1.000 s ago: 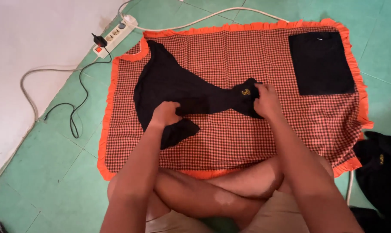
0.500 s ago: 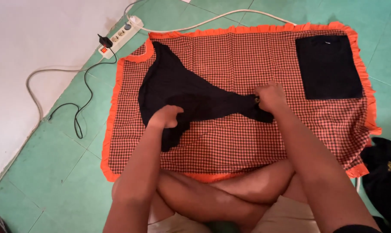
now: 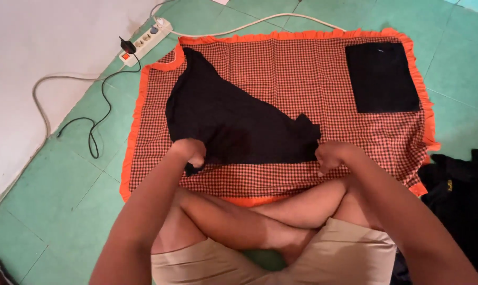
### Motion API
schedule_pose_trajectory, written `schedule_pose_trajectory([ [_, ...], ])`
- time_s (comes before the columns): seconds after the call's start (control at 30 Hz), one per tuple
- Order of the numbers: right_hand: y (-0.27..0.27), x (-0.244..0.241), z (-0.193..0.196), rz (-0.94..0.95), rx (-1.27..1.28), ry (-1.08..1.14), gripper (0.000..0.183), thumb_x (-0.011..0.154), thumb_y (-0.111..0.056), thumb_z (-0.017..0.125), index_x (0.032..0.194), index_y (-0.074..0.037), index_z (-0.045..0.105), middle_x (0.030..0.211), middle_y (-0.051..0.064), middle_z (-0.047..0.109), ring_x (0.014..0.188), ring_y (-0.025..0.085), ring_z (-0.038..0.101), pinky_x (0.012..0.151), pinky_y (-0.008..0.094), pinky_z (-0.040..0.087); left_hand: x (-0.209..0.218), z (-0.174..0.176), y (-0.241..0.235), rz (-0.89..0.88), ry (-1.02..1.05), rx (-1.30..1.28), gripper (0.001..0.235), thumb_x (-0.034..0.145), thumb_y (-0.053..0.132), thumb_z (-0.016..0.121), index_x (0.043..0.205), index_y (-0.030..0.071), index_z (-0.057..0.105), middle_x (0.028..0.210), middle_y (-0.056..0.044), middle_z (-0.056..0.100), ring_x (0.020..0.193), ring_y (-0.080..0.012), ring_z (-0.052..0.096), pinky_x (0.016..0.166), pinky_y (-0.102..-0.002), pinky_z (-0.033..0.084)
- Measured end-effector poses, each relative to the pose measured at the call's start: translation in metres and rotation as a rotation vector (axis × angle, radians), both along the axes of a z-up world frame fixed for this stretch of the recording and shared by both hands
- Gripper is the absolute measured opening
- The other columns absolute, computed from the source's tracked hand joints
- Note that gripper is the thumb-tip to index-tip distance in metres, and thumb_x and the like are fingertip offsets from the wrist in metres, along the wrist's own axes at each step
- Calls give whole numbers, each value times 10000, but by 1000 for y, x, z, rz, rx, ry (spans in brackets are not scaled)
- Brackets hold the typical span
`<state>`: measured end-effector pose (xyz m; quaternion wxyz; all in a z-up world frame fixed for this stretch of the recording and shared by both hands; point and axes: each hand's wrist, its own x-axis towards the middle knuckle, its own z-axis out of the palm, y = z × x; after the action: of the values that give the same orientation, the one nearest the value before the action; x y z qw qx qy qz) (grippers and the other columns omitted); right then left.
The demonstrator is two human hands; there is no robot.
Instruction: The person unfolds a black t-shirt on a checkered mat, smooths it out, and folds it into a compact rectangle. The person then places the folded shirt aside.
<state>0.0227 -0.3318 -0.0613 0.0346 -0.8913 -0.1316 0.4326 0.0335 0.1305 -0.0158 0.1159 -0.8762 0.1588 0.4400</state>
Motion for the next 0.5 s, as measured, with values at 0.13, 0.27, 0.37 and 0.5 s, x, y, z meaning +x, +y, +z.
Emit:
schedule_pose_trajectory([
  [0.13,11,20,36,-47,9,-32,544,843,-487,726,1048,11,804,1096,293,749,1101,466,692,937,497,557,19,-40,-6,137,39,-167,433,789,282,814,1166,71,790,1196,-173,761,1141,-377,706,906,-502,574],
  [0.27,1,49,8,-530,93,-403,632,906,-522,660,1196,38,701,1214,343,690,1184,520,638,923,575,546,43,-48,-49,13,-299,-332,339,896,270,614,1157,112,764,1207,-130,751,1175,-344,691,950,-488,594],
  [0.37,10,47,0,-752,205,-418,846,895,-624,637,1403,46,549,1366,369,576,1297,538,544,1000,605,498,54,-10,-96,46,-472,-406,343,901,290,660,1223,180,702,1200,-87,707,1186,-309,664,925,-472,595],
  [0.5,29,37,26,-813,251,-362,804,872,-621,674,1279,69,601,1318,361,618,1295,515,558,1029,566,492,85,-14,-150,-54,-537,-441,619,964,247,635,1533,209,395,1476,-73,504,1401,-295,469,1079,-506,471],
])
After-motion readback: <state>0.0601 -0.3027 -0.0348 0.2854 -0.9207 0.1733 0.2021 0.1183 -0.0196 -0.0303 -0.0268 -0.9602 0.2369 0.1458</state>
